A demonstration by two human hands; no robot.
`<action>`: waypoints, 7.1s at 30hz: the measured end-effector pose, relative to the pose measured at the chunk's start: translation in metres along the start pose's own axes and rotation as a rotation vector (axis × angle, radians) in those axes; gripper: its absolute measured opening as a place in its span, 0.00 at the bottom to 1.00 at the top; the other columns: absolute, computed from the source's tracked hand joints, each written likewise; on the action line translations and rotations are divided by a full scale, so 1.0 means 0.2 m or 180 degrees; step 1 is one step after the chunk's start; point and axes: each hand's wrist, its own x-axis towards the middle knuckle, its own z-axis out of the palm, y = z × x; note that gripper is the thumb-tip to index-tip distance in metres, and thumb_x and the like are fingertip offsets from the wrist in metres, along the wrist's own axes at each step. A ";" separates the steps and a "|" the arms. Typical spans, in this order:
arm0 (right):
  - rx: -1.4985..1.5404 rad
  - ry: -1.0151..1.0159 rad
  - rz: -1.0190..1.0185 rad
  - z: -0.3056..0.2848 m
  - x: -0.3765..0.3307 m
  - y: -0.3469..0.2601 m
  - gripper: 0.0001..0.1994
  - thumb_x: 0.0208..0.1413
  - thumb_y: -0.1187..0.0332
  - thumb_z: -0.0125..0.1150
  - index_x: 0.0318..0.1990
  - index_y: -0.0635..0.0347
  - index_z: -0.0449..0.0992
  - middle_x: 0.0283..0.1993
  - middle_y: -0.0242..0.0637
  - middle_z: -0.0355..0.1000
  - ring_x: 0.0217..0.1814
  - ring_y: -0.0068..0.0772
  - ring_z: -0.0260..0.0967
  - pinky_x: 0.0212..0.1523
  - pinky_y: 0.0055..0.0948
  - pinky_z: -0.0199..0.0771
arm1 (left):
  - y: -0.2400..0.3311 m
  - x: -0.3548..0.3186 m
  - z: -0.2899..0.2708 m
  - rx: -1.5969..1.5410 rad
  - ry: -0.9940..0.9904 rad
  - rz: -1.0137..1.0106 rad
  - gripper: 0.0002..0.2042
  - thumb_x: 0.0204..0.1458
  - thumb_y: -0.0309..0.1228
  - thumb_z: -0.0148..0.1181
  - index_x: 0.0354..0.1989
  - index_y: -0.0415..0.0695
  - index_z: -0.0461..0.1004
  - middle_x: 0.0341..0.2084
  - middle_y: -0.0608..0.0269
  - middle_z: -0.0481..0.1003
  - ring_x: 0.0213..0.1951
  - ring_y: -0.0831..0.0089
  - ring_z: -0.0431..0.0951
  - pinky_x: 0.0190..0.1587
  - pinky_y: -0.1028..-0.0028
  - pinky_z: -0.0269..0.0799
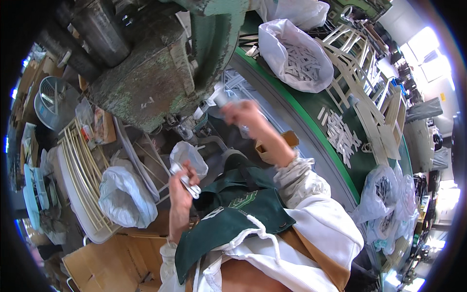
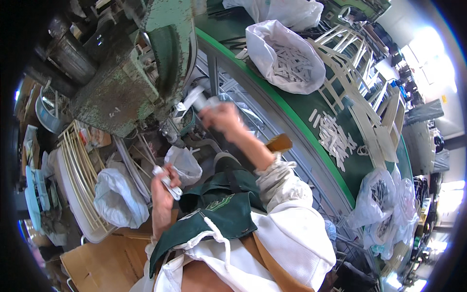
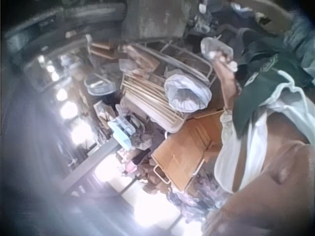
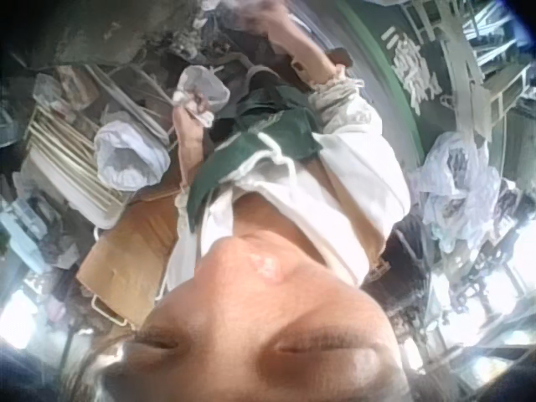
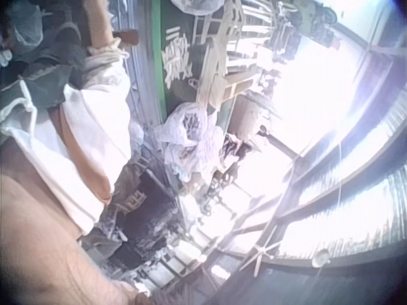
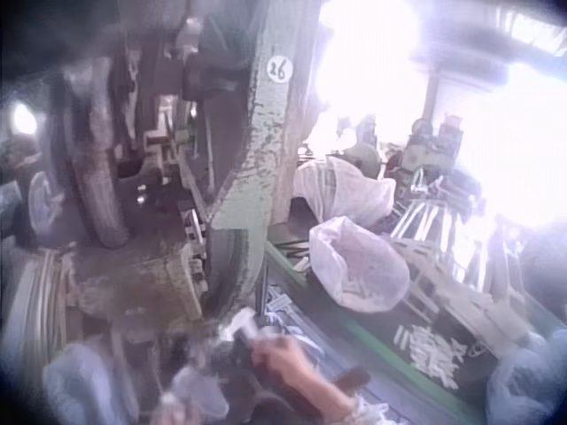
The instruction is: The person repeatedly picks up small white plastic pieces and inserts them into a machine to process or assemble them. The person handles the pieces one at a time, places them into the machine, and then collects the processed pieces.
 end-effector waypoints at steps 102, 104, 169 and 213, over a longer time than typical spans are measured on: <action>-0.0324 -0.2105 0.0509 0.26 0.00 -0.02 0.12 0.58 0.63 0.57 0.32 0.66 0.75 0.20 0.27 0.68 0.19 0.11 0.57 0.18 0.15 0.52 | 0.16 0.18 0.18 0.1647 -0.0060 0.0552 0.15 0.60 0.37 0.47 0.24 0.42 0.67 0.07 0.71 0.59 0.08 0.84 0.54 0.12 0.82 0.45; -0.0302 -0.2133 0.0507 0.26 0.02 0.00 0.12 0.58 0.64 0.57 0.32 0.66 0.76 0.20 0.28 0.68 0.19 0.12 0.58 0.18 0.15 0.52 | 0.16 0.19 0.18 0.1658 -0.0060 0.0553 0.14 0.60 0.37 0.47 0.24 0.41 0.67 0.07 0.71 0.59 0.08 0.84 0.53 0.11 0.82 0.45; -0.1332 -0.0754 -0.0499 -0.62 -0.06 0.33 0.10 0.62 0.69 0.49 0.47 0.60 0.71 0.31 0.27 0.68 0.29 0.16 0.60 0.28 0.21 0.63 | -0.50 0.01 0.25 0.3147 -0.0470 0.0026 0.09 0.52 0.32 0.60 0.31 0.38 0.77 0.17 0.72 0.70 0.17 0.85 0.63 0.19 0.82 0.55; -0.2614 -0.0946 -0.2619 0.27 0.89 0.78 0.15 0.43 0.75 0.60 0.42 0.62 0.72 0.41 0.42 0.72 0.43 0.41 0.68 0.44 0.35 0.68 | -0.06 0.08 0.22 0.0820 0.0697 0.1326 0.12 0.59 0.33 0.52 0.40 0.35 0.74 0.20 0.62 0.73 0.16 0.78 0.67 0.18 0.82 0.60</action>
